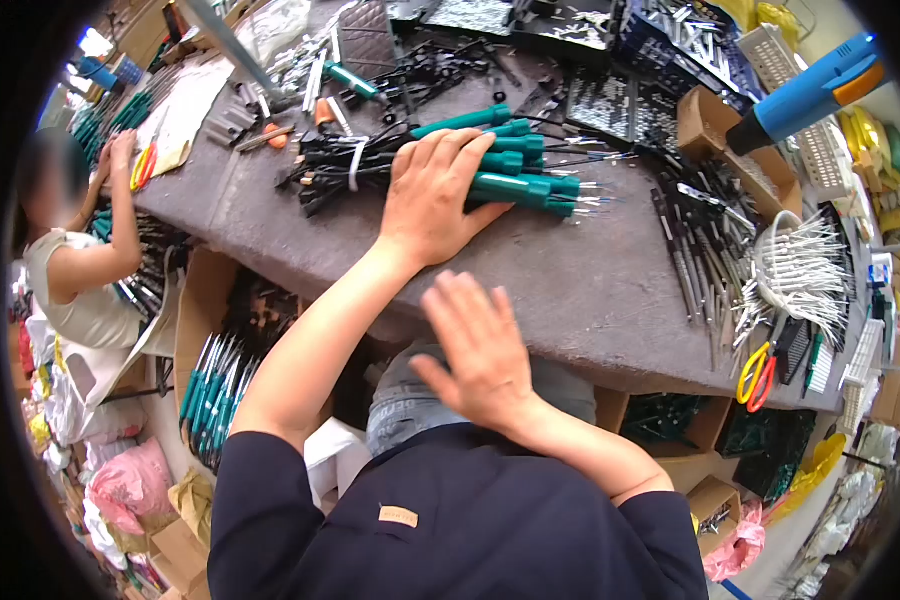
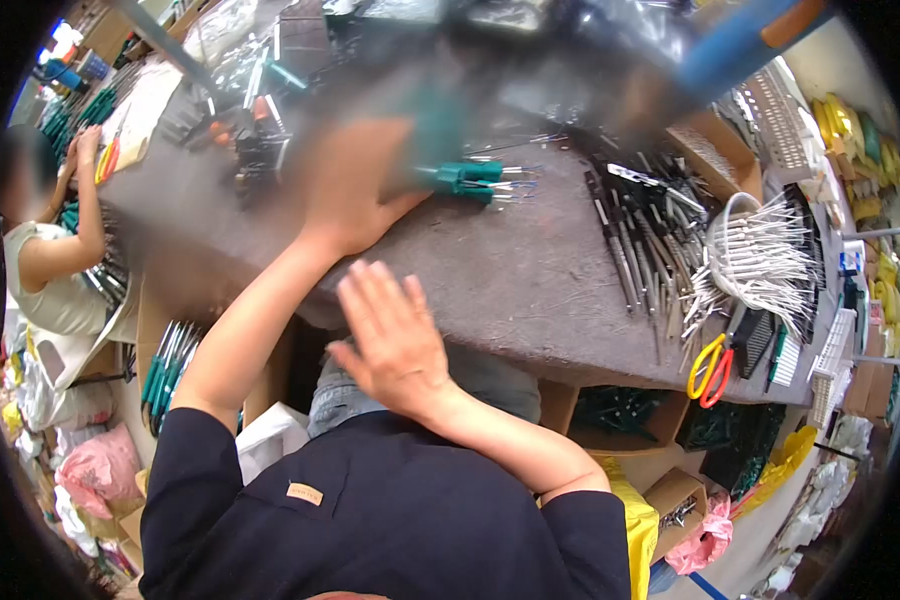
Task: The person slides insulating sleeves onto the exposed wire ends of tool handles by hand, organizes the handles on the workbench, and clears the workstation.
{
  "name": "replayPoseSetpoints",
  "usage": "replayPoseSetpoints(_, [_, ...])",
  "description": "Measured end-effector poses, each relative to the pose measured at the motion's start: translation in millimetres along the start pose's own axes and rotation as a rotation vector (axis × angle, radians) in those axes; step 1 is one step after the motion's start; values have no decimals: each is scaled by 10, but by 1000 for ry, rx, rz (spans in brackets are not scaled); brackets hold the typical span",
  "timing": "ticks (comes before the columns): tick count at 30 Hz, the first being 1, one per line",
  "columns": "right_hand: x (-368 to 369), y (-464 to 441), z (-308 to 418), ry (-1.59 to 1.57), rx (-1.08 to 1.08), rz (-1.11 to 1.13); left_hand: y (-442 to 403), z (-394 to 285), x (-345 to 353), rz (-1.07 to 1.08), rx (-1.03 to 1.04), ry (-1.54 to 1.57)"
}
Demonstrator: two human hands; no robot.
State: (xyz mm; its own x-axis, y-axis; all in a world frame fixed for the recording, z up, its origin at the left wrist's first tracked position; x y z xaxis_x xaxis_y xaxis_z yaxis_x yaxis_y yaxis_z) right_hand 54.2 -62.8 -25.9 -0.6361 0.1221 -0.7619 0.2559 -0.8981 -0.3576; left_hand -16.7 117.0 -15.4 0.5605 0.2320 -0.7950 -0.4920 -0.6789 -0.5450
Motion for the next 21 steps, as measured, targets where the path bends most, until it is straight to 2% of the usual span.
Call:
replayPoseSetpoints(1, [-124, -55, -82, 54, 105, -45, -6, -12, -3, 8, -12, -4])
replayPoseSetpoints(3, [-90, -9, -83, -36, 120, 63, -15, -56, -48, 16, -28, -3])
replayPoseSetpoints(4, [14, 71, -35, -176, -51, 196, -8, -53, -41, 2, -20, -27])
replayPoseSetpoints(5, [85, 158, 61, -278, -181, 225, -11, -74, -55, 3, -12, -12])
replayPoseSetpoints(7, [33, 174, 155, -506, -91, 265, -10, -106, -143, 8, 1, 5])
replayPoseSetpoints(9, [-157, 79, 57, -497, -24, 266, -3, -137, -180, -30, 48, 42])
replayPoseSetpoints(11, [-411, 60, -116, -546, 24, 94, 1, -144, -187, -24, 81, 60])
replayPoseSetpoints(14, [-1031, 56, -404, -445, 103, -263, -7, -147, -161, -29, 62, 30])
replayPoseSetpoints(16, [-1276, 115, -710, -361, 272, -544, -1, -141, -139, -10, 84, 11])
replayPoseSetpoints(17, [-1317, 113, -761, -301, 206, -509, -41, -134, -140, -8, 101, -4])
replayPoseSetpoints(18, [-1444, 79, -1045, -433, 430, -629, -91, -177, -157, 98, 93, 7])
replayPoseSetpoints(19, [-1498, 50, -1217, -461, 529, -565, -152, -246, -205, 203, 87, 16])
replayPoseSetpoints(21, [-1551, -115, -1434, -339, 518, -527, -276, -358, -306, 425, 119, -13])
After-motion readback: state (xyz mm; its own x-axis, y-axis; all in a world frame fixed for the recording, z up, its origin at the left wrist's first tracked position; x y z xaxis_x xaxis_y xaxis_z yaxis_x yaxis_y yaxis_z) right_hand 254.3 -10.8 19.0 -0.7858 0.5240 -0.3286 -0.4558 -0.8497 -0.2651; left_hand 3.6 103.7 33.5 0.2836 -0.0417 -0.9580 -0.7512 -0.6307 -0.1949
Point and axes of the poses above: each hand's wrist, its own y-axis away from the middle knuckle, its own x-axis out of the palm, z = x × y, the point moved 4 cm from there along -y, towards the middle knuckle, and after that the axes turned 1 degree about -y, right-handed, at the moved point
